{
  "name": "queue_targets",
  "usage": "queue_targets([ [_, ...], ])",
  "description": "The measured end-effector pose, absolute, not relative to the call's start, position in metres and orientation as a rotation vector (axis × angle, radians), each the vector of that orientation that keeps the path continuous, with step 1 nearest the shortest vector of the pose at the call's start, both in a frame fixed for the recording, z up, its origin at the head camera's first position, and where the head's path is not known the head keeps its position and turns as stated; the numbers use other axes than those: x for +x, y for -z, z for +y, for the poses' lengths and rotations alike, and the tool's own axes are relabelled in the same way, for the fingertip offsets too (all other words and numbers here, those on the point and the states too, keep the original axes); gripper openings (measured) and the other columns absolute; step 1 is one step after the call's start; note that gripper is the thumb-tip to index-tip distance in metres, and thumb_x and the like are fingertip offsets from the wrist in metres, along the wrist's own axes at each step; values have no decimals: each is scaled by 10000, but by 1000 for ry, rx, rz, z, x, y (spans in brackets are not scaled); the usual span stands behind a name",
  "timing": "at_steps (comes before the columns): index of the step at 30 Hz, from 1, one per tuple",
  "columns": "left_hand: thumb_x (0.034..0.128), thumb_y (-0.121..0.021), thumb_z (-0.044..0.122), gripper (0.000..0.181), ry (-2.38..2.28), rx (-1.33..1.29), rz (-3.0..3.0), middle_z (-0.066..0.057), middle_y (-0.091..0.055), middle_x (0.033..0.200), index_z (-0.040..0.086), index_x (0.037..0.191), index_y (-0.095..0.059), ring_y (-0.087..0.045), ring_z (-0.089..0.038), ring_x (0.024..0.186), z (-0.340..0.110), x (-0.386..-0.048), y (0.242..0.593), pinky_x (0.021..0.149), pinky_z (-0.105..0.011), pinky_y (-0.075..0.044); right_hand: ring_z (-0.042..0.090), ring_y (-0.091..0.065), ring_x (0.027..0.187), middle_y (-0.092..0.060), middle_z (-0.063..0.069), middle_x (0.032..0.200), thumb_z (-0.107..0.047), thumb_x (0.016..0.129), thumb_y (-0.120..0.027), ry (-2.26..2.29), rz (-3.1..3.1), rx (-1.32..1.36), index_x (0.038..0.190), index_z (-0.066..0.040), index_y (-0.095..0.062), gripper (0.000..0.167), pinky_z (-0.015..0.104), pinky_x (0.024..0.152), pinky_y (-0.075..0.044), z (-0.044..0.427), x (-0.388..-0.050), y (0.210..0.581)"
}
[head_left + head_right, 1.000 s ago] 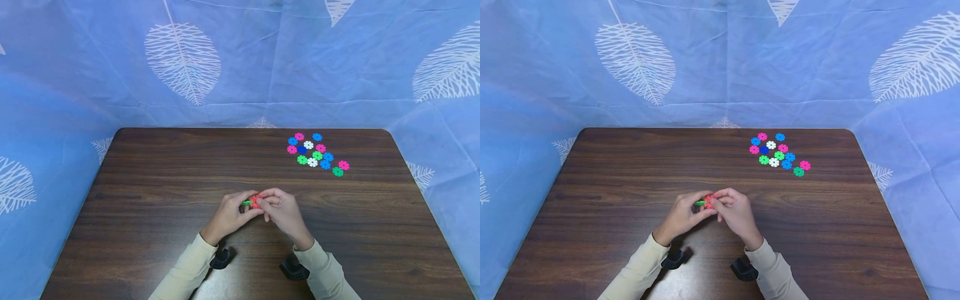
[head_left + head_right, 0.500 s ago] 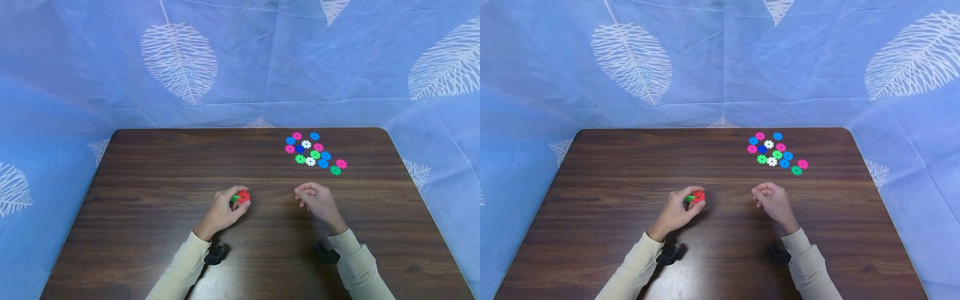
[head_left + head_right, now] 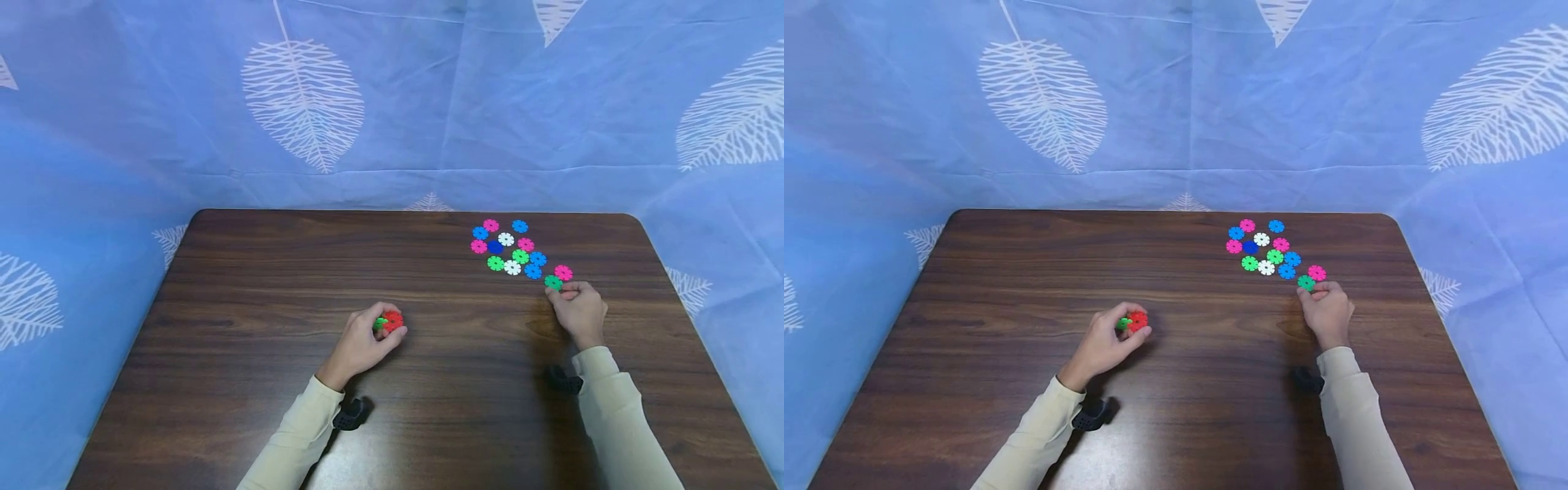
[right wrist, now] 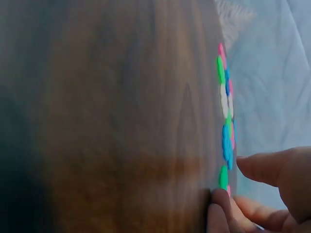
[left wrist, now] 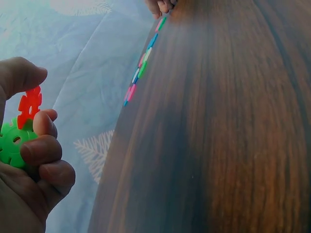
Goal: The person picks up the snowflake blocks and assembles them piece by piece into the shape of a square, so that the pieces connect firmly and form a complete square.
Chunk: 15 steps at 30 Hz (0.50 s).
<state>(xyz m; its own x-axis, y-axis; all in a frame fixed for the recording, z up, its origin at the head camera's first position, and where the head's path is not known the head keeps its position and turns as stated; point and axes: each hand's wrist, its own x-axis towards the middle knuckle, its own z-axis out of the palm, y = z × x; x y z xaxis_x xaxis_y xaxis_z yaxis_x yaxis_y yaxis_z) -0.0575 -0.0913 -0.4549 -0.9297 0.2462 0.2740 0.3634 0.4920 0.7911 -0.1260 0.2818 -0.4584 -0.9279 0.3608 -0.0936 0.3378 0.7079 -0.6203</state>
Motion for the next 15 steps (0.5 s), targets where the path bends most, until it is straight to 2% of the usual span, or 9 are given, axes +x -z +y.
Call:
queue_targets([
  [2,841,-707,197,198,1434,-531,-2594,65,-518,658,94,989,-627,-415,7,551,-92,-58,456,501,-143,-397,399,-523,988,-634,280,975,-335,919,-576,-1030,-2867,-618,1153,97,-556,492,536,955,-355,285,-132,459],
  [9,852,-698,178,207,1480,-482,-2560,61,-498,638,88,1020,-616,-386,9,524,-95,-56,456,469,-154,-378,464,-454,1153,-534,305,1246,-421,905,-568,-970,-2911,-749,1067,129,-593,574,554,983,-366,281,-146,458],
  [11,850,-699,171,210,1481,-466,-2547,68,-493,634,84,1020,-614,-383,9,522,-95,-56,455,464,-154,-373,457,-472,1141,-541,300,1246,-439,900,-572,-951,-2924,-769,1067,119,-601,583,548,946,-403,280,-147,459],
  [13,842,-705,165,214,1482,-463,-2534,67,-495,634,81,1017,-615,-383,14,526,-96,-56,454,464,-154,-375,447,-494,1090,-564,292,1189,-449,895,-577,-934,-2937,-787,1003,104,-614,565,529,874,-440,280,-149,459],
  [15,839,-708,159,213,1484,-467,-2521,64,-497,632,78,1013,-615,-383,17,528,-96,-57,452,462,-152,-374,405,-517,956,-609,245,975,-446,893,-582,-911,-2950,-803,840,69,-609,518,469,753,-456,281,-150,460],
])
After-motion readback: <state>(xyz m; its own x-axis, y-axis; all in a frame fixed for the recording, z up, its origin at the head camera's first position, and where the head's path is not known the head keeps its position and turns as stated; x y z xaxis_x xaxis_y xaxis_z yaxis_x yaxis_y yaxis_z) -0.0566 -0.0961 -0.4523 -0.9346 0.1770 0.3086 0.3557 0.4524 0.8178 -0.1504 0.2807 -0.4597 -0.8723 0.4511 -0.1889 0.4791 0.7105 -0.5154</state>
